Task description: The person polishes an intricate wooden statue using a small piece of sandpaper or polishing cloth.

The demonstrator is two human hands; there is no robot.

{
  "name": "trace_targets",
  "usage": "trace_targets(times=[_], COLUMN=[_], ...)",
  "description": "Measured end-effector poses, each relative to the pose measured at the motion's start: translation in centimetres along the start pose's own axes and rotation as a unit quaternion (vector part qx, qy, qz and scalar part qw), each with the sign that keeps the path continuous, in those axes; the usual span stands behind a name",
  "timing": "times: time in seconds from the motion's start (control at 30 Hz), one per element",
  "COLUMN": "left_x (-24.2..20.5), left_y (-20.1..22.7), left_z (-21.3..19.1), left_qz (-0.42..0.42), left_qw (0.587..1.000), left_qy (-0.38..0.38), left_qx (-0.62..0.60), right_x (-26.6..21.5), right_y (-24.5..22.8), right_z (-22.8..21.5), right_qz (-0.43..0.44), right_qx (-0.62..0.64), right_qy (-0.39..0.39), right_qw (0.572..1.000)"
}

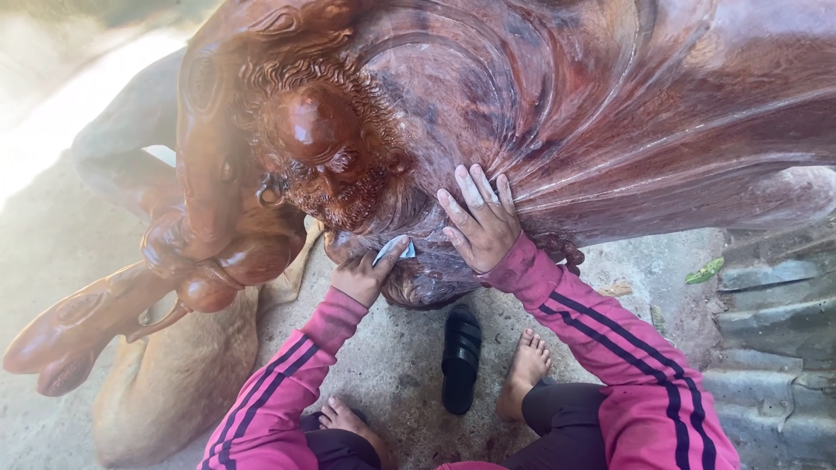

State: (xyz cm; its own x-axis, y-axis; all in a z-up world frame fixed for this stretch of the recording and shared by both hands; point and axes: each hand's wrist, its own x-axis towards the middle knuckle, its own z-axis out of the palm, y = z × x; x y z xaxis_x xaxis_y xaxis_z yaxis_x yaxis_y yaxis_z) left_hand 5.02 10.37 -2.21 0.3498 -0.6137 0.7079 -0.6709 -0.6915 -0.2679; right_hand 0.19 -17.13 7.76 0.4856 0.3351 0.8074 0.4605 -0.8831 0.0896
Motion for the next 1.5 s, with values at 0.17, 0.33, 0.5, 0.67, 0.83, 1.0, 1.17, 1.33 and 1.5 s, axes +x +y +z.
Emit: trace_targets(times=[0.17,0.33,0.5,0.67,0.83,1.0,1.17,1.33,1.5], left_x=[0.5,0.3,0.2,-0.3,-0.7,-0.3,-1.0,-0.9,-1.3], left_y=[0.1,0.2,0.1,0.3,0.1,0.2,0.2,0.5,0.5], left_z=[-0.9,-0.7,-0.8,0.1,0.5,0.2,1.0,1.1,0.8], left_qz=[-0.002,-0.009,0.001,-0.005,-0.004,-0.003,-0.006,-0.011,-0.021], left_qw=[1.0,1.0,1.0,1.0,1.0,1.0,1.0,1.0,1.0], left_qy=[-0.008,-0.009,-0.012,-0.01,-0.011,0.0,-0.009,0.007,-0.004], left_qx=[0.013,0.01,0.012,0.013,0.015,0.007,0.004,0.003,0.018], right_x=[-0.1,0.0,-0.2,0.1,-0.1,0.0,0.0,0.3,0.0], right_y=[0.1,0.1,0.1,0.0,0.0,0.0,-0.1,-0.2,-0.2], right_z=[0.2,0.1,0.2,-0.1,0.1,0.2,0.1,-0.5,-0.2], right_qz=[-0.004,-0.003,-0.001,-0.004,-0.005,-0.002,0.004,0.006,0.014], right_qx=[0.003,-0.001,-0.004,0.003,-0.003,-0.009,-0.008,-0.014,0.0], right_qy=[-0.001,0.001,0.0,-0.001,-0.002,0.008,0.014,0.001,-0.002], right_qw=[1.0,1.0,1.0,1.0,1.0,1.0,1.0,1.0,1.0])
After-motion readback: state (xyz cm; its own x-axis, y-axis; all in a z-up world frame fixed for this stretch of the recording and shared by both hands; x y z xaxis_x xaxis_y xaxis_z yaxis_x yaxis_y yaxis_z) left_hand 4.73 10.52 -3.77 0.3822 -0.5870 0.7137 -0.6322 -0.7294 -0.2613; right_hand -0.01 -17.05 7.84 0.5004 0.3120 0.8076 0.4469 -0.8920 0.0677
